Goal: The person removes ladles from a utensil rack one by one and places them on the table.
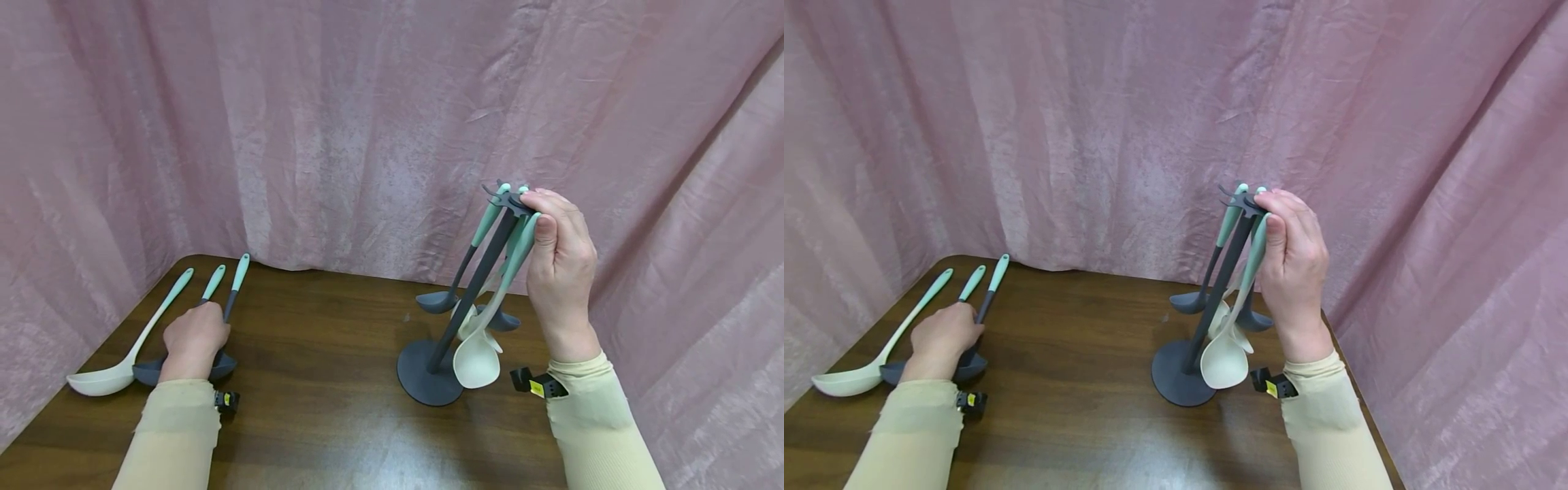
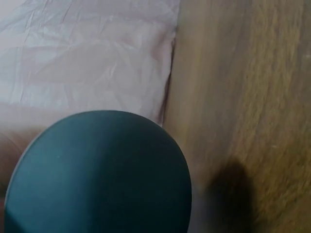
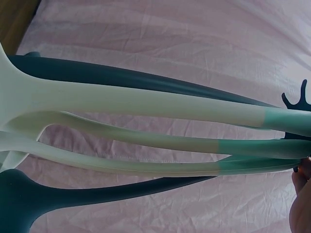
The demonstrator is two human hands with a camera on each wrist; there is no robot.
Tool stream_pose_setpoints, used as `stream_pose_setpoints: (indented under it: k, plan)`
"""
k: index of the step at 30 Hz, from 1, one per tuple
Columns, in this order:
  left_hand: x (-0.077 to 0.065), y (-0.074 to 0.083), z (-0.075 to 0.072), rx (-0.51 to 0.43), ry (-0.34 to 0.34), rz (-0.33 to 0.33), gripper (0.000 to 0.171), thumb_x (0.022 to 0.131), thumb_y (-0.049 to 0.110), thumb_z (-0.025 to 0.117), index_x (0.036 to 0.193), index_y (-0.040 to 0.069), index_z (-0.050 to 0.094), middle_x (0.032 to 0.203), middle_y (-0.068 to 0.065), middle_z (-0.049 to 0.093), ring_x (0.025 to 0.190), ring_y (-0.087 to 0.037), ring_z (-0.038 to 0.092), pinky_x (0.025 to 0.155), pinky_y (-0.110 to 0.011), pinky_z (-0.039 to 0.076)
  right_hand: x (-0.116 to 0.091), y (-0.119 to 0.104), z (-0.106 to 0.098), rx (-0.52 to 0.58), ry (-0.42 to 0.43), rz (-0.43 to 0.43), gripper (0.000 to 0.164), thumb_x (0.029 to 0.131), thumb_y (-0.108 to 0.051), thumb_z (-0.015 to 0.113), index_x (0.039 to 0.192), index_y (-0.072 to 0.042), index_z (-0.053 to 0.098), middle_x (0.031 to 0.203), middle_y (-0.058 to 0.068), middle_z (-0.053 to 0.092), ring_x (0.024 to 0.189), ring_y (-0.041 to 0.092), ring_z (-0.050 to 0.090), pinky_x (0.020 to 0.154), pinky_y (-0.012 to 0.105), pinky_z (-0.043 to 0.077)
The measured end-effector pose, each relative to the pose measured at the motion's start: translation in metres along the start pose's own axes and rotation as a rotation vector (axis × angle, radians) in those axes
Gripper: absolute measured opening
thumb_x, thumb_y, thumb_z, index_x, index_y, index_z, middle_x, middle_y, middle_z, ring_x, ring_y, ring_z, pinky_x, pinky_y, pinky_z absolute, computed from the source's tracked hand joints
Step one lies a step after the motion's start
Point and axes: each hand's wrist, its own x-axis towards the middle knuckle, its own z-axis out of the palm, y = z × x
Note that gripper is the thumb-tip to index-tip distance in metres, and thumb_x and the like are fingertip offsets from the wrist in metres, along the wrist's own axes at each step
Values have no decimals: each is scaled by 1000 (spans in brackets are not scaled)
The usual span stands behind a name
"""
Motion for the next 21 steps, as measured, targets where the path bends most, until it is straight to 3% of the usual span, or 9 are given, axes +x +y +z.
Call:
stream_pose_setpoints:
  k: [8,16,21]
  plan:
    - [5,1,2,21,-20,-5,21,103,12,67,102,-8,71,90,-26,68,78,-42,65,65,-56,53,-2,7,0,8,2,-4,56,114,-48,53,126,1,79,128,18,77,130,36,67,117,42,48]
    - [9,1,4,40,-66,-37,14,101,1,60,105,-7,71,94,-27,68,83,-44,64,70,-59,53,-4,13,1,26,-6,-4,53,114,-46,55,127,-2,80,129,15,77,131,29,67,117,44,48]
    - [10,2,6,47,-85,-47,15,102,0,60,109,-9,70,94,-27,68,82,-43,64,71,-57,53,-2,8,1,26,-2,-8,55,115,-46,54,125,1,80,127,18,77,131,31,67,117,44,47]
